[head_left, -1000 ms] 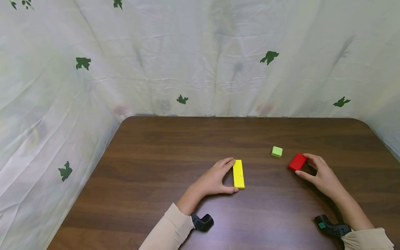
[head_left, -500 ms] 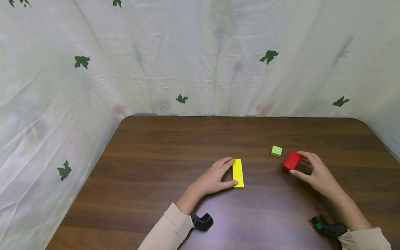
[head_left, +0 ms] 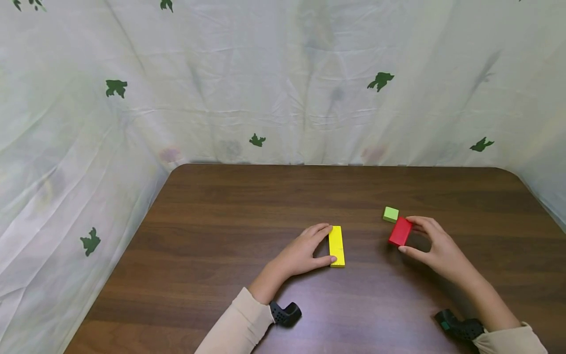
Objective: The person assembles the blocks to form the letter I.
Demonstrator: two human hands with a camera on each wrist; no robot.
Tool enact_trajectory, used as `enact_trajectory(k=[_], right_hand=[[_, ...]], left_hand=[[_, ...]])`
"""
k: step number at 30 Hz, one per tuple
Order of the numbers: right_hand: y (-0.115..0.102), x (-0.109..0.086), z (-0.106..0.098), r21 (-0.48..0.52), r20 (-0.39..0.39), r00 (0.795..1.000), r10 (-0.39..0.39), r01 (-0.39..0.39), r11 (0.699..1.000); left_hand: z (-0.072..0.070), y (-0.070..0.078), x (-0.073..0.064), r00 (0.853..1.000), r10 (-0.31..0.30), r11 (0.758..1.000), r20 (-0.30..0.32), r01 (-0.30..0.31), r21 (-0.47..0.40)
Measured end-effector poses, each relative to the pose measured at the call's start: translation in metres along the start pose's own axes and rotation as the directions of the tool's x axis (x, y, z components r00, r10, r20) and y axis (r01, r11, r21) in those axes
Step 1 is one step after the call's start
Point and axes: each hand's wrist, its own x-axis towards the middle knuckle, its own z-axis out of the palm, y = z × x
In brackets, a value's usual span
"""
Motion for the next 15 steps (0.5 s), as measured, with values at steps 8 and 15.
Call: enact_trajectory(k=[8,15], right_hand=[[-0.01,0.0,0.009,-0.005,0.009,0.999,-0.046,0.046,0.999],[-0.015,-0.001,0.016,0.019,0.049,0.997,-0.065,0.064,0.998]], left_hand=[[0.001,-0.001,0.0,1.0,0.005,1.0,-0.009,-0.005,-0.002],[0.0,0.0,0.0,1.0,0.001,1.0,-0.009,-0.001,-0.001]])
